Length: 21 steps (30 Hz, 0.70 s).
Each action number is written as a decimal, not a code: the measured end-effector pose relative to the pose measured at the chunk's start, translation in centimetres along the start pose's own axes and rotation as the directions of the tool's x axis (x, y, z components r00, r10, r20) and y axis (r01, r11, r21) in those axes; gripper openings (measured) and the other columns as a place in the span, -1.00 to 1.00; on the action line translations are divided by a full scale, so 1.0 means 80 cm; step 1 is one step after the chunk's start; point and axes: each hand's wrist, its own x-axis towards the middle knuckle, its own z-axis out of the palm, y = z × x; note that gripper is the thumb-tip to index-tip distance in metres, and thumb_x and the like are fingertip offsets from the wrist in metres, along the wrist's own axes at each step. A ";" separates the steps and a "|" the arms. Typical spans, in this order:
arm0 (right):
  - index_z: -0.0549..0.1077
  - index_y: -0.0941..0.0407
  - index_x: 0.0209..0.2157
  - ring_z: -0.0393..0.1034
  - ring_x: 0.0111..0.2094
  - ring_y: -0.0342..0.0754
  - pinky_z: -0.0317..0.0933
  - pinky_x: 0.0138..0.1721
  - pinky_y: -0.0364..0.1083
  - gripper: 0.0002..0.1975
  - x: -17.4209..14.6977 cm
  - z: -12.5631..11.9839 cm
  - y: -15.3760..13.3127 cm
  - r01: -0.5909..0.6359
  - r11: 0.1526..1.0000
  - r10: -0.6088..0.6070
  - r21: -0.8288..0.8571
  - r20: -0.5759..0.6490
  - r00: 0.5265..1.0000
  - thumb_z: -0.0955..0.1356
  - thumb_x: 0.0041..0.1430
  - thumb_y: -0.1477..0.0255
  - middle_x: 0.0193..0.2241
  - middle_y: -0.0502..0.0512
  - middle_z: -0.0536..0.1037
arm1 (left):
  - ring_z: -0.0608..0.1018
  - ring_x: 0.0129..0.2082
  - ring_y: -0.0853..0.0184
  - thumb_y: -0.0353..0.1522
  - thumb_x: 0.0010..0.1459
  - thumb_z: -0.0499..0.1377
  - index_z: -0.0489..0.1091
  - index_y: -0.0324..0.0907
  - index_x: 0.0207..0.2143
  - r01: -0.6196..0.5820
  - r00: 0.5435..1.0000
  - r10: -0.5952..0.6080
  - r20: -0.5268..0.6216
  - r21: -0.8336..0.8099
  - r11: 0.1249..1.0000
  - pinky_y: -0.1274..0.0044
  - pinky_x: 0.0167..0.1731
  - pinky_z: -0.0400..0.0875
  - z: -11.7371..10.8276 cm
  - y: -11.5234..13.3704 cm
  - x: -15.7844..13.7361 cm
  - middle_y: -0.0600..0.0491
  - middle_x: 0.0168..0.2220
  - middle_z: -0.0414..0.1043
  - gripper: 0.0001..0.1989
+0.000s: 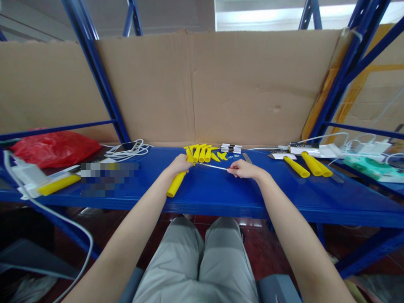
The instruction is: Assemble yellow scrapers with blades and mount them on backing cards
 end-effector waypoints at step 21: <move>0.52 0.12 -0.42 0.43 -0.41 0.00 0.28 -0.34 -0.07 -0.81 -0.017 -0.042 0.054 -0.150 0.967 0.106 -0.208 -0.205 0.973 0.35 -0.01 0.30 -0.43 0.13 0.58 | 0.58 -0.50 0.33 -0.49 0.06 0.12 0.46 -0.39 -0.22 0.055 0.997 -0.061 -0.045 -0.123 0.991 0.64 -0.56 0.35 0.003 -0.005 0.010 -0.15 -0.34 0.56 -0.77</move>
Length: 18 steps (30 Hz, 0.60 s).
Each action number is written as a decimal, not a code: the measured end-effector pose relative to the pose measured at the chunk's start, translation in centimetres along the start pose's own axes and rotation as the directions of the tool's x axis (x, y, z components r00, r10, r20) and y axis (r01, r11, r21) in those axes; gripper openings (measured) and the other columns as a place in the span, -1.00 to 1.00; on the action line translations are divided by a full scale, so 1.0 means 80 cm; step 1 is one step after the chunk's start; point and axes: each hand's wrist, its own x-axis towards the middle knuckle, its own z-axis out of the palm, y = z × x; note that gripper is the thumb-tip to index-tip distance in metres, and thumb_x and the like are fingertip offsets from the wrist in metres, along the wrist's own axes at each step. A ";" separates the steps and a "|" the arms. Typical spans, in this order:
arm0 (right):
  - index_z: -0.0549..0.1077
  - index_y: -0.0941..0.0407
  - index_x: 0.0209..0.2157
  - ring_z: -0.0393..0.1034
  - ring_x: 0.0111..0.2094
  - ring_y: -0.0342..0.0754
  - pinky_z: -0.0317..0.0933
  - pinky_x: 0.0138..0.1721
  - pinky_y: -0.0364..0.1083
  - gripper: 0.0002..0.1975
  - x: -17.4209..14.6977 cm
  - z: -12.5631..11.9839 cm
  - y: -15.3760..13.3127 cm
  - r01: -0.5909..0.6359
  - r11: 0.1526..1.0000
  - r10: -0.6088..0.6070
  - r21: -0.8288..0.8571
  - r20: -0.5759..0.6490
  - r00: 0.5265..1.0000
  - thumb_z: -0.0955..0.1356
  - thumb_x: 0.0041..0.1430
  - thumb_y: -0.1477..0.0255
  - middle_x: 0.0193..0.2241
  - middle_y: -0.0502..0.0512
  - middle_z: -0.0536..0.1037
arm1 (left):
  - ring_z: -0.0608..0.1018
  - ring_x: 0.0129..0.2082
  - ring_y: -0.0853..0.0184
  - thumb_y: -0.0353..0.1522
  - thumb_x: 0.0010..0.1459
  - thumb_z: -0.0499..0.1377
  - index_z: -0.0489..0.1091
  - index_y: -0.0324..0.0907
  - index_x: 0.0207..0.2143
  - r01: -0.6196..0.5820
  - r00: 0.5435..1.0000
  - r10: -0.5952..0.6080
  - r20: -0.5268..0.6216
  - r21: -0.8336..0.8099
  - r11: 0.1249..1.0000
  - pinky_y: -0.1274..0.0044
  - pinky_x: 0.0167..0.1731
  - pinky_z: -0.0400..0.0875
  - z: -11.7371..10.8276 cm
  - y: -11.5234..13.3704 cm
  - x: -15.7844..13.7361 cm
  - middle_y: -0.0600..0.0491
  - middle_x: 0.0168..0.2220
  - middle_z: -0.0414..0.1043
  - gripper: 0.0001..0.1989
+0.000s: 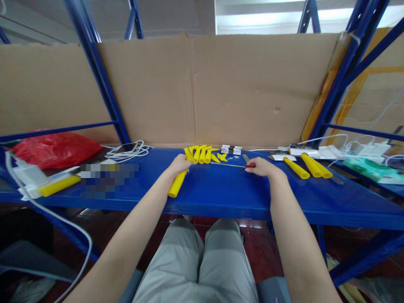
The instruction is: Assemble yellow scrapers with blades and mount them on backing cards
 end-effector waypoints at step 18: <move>0.52 0.06 -0.17 0.44 -0.11 0.12 0.26 -0.09 0.10 -0.74 0.018 0.012 0.025 -0.168 0.966 0.156 -0.198 -0.073 0.985 0.32 0.09 0.34 -0.15 0.18 0.57 | 0.37 -0.67 0.51 -0.55 0.12 0.06 0.41 -0.38 -0.22 -0.039 0.993 0.063 0.099 -0.230 0.972 0.67 -0.61 0.29 0.002 0.012 -0.014 0.04 -0.53 0.43 -0.81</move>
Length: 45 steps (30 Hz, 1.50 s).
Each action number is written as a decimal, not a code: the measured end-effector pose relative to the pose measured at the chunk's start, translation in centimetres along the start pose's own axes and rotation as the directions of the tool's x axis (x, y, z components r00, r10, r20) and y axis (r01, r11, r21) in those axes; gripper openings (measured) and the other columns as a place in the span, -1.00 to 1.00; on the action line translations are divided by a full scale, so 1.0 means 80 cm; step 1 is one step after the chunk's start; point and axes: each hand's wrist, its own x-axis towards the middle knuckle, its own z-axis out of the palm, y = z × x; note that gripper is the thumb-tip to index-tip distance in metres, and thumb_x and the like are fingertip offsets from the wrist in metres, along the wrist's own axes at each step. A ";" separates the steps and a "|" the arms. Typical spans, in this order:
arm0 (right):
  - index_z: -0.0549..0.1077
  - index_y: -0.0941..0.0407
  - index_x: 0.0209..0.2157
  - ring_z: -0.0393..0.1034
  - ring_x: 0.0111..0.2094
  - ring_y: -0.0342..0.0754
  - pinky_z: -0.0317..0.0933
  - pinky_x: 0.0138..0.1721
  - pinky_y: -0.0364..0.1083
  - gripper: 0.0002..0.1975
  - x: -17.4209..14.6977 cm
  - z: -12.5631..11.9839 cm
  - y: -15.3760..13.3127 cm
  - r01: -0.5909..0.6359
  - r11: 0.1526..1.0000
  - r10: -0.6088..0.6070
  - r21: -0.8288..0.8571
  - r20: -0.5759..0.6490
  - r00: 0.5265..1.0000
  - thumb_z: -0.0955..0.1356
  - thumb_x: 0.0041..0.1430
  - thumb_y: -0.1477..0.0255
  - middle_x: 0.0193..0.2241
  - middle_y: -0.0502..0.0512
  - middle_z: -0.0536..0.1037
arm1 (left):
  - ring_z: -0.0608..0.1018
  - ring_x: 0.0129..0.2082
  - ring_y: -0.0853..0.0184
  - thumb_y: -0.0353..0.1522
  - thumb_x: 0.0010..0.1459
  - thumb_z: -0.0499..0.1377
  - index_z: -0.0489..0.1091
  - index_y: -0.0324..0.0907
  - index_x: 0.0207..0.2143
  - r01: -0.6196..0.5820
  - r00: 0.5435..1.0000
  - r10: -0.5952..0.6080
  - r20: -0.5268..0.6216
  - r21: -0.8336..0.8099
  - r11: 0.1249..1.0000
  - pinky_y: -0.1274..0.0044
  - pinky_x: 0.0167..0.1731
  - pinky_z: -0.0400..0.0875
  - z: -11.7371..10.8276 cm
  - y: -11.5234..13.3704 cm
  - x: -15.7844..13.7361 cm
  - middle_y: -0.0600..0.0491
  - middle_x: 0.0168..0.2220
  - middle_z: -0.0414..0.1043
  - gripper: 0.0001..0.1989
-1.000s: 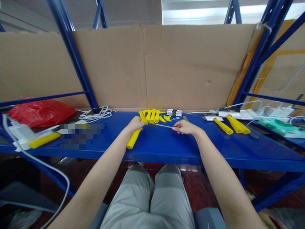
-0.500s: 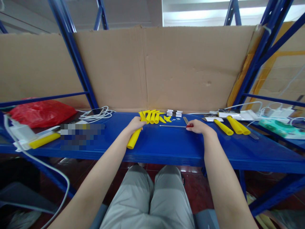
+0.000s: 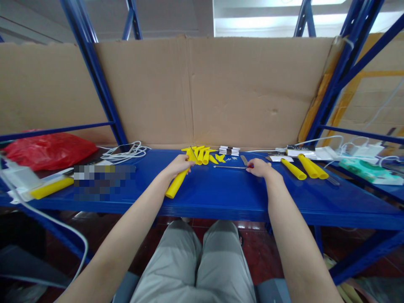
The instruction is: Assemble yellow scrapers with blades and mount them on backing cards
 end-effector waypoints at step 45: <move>0.50 0.04 0.00 0.31 0.10 0.05 0.22 0.04 -0.06 -0.50 0.070 0.023 -0.099 0.111 0.981 -0.112 -0.162 -0.002 0.994 0.24 0.04 0.62 0.06 0.10 0.47 | 0.46 0.00 0.19 -0.46 0.23 0.01 0.26 -0.03 0.18 -0.497 0.814 0.550 0.188 0.716 0.490 0.40 -0.02 0.35 -0.001 -0.035 0.014 -0.08 0.02 0.40 -0.53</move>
